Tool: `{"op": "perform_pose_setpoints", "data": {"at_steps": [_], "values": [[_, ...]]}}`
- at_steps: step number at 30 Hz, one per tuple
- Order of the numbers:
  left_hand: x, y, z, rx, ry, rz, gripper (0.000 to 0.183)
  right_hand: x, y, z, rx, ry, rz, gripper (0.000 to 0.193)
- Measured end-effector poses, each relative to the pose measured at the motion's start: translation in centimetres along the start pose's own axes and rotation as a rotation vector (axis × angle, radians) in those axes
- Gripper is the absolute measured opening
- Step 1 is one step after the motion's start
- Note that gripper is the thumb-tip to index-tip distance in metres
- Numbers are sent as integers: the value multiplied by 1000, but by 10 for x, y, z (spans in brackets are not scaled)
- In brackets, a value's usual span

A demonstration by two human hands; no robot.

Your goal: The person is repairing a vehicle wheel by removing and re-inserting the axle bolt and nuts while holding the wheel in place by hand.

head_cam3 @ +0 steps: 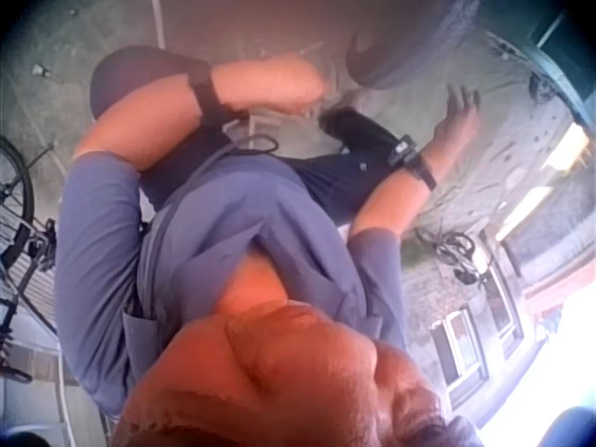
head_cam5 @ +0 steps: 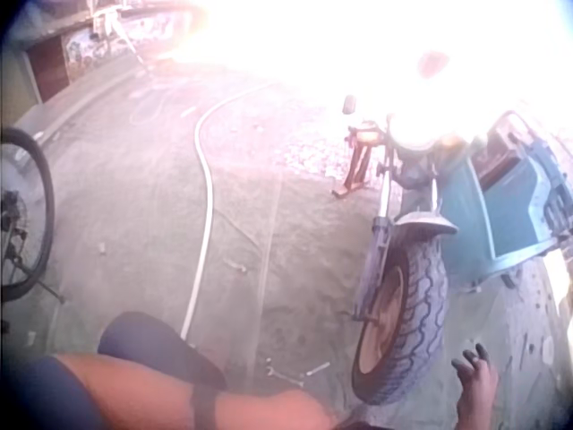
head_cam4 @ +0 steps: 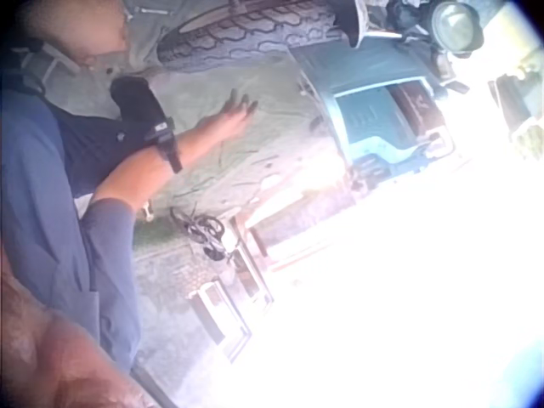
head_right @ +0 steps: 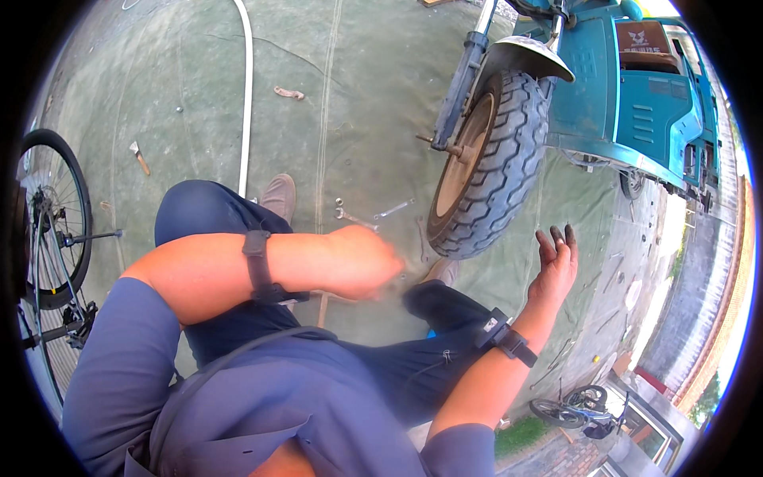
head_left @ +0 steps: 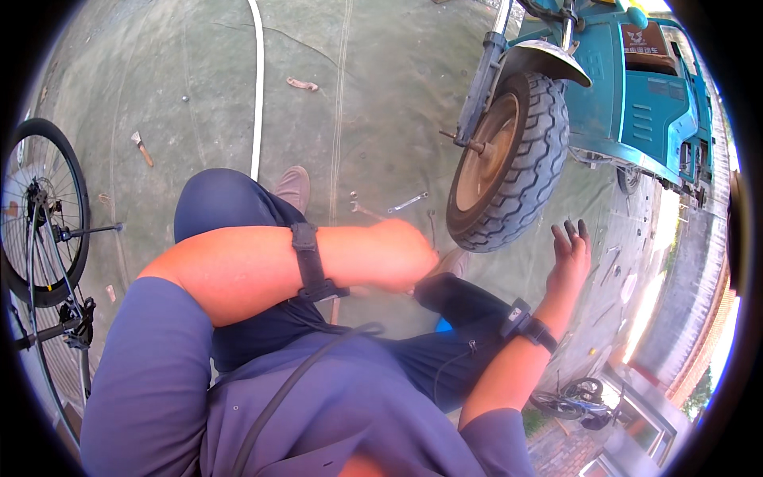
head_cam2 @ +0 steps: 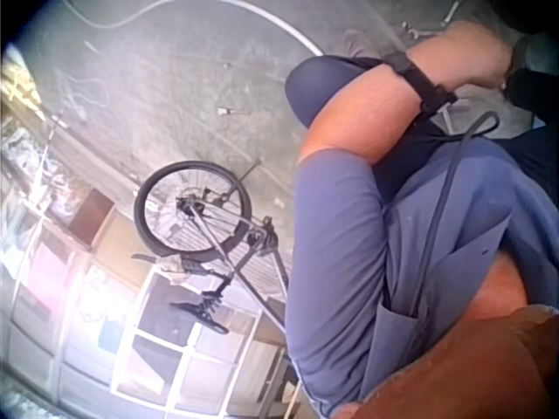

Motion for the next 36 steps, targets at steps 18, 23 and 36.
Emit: {"op": "perform_pose_setpoints", "data": {"at_steps": [18,23,36], "values": [[8,0,-5,18,78,8,39,22,-15,-4,-228,89,54,54],[5,1,-4,15,77,20,39,24,-14,-8,-223,107,60,51],[9,3,-17,47,108,-9,35,25,-13,-11,-260,107,59,52]]}}
Point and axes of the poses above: each hand's wrist, its own x-axis towards the middle knuckle, its own z-axis out of the back of the hand, y = z × x, the point moved 5 cm from there along x, towards the middle knuckle, and after that the axes turned 5 degrees about y, right-handed, at the moved point
